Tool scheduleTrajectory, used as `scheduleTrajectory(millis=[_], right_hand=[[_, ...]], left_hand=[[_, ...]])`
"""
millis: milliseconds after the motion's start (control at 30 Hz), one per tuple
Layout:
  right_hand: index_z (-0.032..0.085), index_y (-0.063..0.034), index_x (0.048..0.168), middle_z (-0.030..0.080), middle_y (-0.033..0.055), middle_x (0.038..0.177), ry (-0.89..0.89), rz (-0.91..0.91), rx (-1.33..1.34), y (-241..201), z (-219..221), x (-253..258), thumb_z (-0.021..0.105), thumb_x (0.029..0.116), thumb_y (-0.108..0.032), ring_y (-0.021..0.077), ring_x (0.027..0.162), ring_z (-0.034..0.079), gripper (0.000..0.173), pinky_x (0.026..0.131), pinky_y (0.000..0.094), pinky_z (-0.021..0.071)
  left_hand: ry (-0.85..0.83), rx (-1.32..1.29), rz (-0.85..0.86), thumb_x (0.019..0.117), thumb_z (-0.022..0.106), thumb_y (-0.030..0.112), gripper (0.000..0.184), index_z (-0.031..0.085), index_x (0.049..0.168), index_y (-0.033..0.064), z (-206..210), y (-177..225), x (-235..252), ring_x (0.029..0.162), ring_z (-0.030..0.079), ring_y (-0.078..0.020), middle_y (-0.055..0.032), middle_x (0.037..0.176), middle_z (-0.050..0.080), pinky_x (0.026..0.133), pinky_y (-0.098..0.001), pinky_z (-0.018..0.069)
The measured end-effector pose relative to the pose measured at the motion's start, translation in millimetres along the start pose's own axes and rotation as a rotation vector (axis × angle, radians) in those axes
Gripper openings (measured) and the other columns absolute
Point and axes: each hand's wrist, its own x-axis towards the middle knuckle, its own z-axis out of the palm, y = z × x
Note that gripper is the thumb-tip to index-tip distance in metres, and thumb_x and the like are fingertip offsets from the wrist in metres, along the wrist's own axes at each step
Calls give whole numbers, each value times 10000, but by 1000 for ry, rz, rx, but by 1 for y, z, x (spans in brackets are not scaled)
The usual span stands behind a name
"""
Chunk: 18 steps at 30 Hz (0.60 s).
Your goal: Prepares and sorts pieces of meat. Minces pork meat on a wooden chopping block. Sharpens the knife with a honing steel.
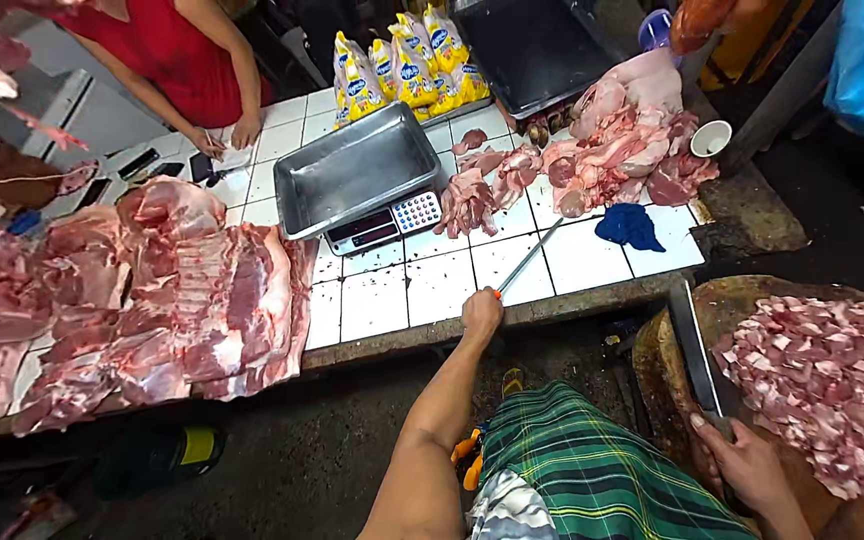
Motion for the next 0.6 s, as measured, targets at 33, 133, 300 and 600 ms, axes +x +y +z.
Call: scheduleTrajectory(millis=[33, 133, 300, 600], right_hand=[[644, -50, 1217, 638, 85, 669, 27, 13, 27, 3, 5, -1, 635, 988, -499, 209, 470, 595, 504, 451, 422, 551], [645, -24, 1193, 640, 83, 677, 59, 34, 98, -1, 20, -1, 629, 995, -477, 202, 497, 603, 495, 490, 423, 560], [672, -23, 1179, 655, 93, 711, 108, 84, 78, -28, 52, -2, 658, 959, -490, 213, 545, 605, 517, 533, 463, 545], [688, -49, 1156, 661, 103, 741, 171, 210, 57, -66, 111, -12, 685, 933, -533, 229, 584, 620, 534, 566, 496, 550]], left_hand=[[-13, 1, -8, 999, 603, 321, 303, 703, 1093, 50, 3, -6, 7, 967, 705, -395, -195, 1023, 716, 802, -610, 573], [-37, -1, -12, 978, 644, 382, 364, 725, 1089, 44, 12, -24, 33, 1057, 677, -406, -207, 1112, 700, 874, -611, 559], [-27, -201, 21, 1014, 528, 561, 596, 672, 1259, 37, -20, -20, 86, 1189, 629, -423, -251, 1271, 642, 973, -621, 531], [-100, -34, -9, 985, 569, 279, 443, 609, 1276, -53, -27, 21, 258, 1175, 633, -471, -297, 1258, 642, 942, -670, 519]])
